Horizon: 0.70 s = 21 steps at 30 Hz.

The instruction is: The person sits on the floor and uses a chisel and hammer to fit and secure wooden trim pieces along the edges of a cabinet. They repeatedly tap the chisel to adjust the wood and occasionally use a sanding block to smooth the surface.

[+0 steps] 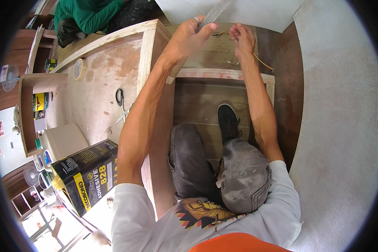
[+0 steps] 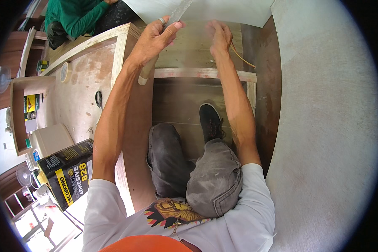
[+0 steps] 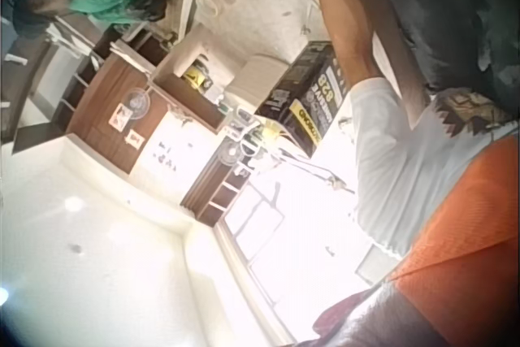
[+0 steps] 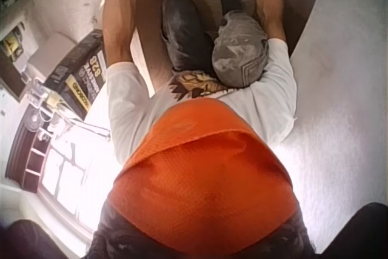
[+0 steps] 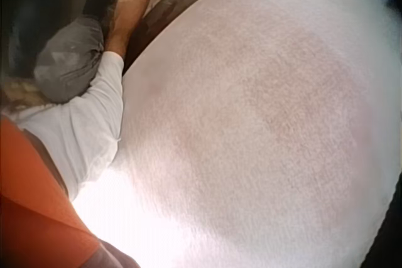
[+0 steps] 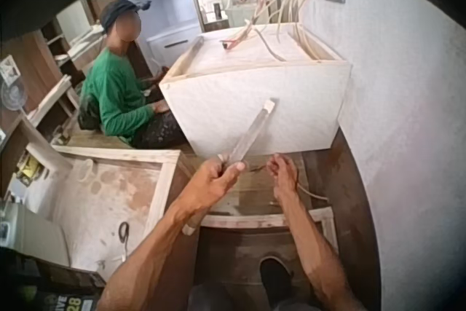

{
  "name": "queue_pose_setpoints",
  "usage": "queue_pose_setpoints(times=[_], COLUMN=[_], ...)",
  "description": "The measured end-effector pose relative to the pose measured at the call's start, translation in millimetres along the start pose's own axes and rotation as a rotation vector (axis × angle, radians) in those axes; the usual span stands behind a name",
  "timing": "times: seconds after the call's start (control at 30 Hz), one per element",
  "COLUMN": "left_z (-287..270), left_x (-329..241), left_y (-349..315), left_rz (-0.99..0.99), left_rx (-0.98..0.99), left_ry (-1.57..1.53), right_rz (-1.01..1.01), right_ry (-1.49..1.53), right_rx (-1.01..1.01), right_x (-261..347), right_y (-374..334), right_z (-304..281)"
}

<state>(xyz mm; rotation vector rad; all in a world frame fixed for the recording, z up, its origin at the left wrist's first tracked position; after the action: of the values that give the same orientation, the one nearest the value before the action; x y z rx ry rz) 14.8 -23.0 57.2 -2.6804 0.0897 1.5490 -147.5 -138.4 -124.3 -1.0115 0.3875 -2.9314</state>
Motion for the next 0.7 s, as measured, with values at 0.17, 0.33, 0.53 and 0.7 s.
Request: queue_pose_setpoints(times=[0.17, 0.33, 0.53, 0.7], left_z=[-0.4, -1.6, -1.1, 1.7], left_x=[0.7, 1.1, 1.2, -3.7], left_y=[0.1, -0.3, 0.5, 1.8], left_rz=[0.005, -0.008, -0.011, 0.0], left_rx=[-0.005, -0.002, -0.016, 0.004], left_ry=[-0.001, 0.01, 0.042, 0.01], right_rz=[0.051, 0.069, 0.048, 0.046], right_ry=[-0.041, -0.051, -0.117, -0.184], right_rx=[0.045, 0.103, 0.129, 0.178], right_x=[-8.0, -8.8, -12.1, -16.4], right_y=[-2.3, -11.0, -4.1, 5.8], right_z=[2.6, 19.1, 15.9, 9.3])
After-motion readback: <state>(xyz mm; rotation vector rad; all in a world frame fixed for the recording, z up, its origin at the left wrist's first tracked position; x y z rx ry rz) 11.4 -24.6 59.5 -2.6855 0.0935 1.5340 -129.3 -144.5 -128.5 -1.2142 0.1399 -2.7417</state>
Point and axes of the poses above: each hand's wrist, its own y-axis towards the middle knuckle, its own z-axis out of the palm, x = y × z, the point moved 7 cm from there along y, towards the middle knuckle, and after that the axes turned 12 degrees about y, right-handed, at the moved point
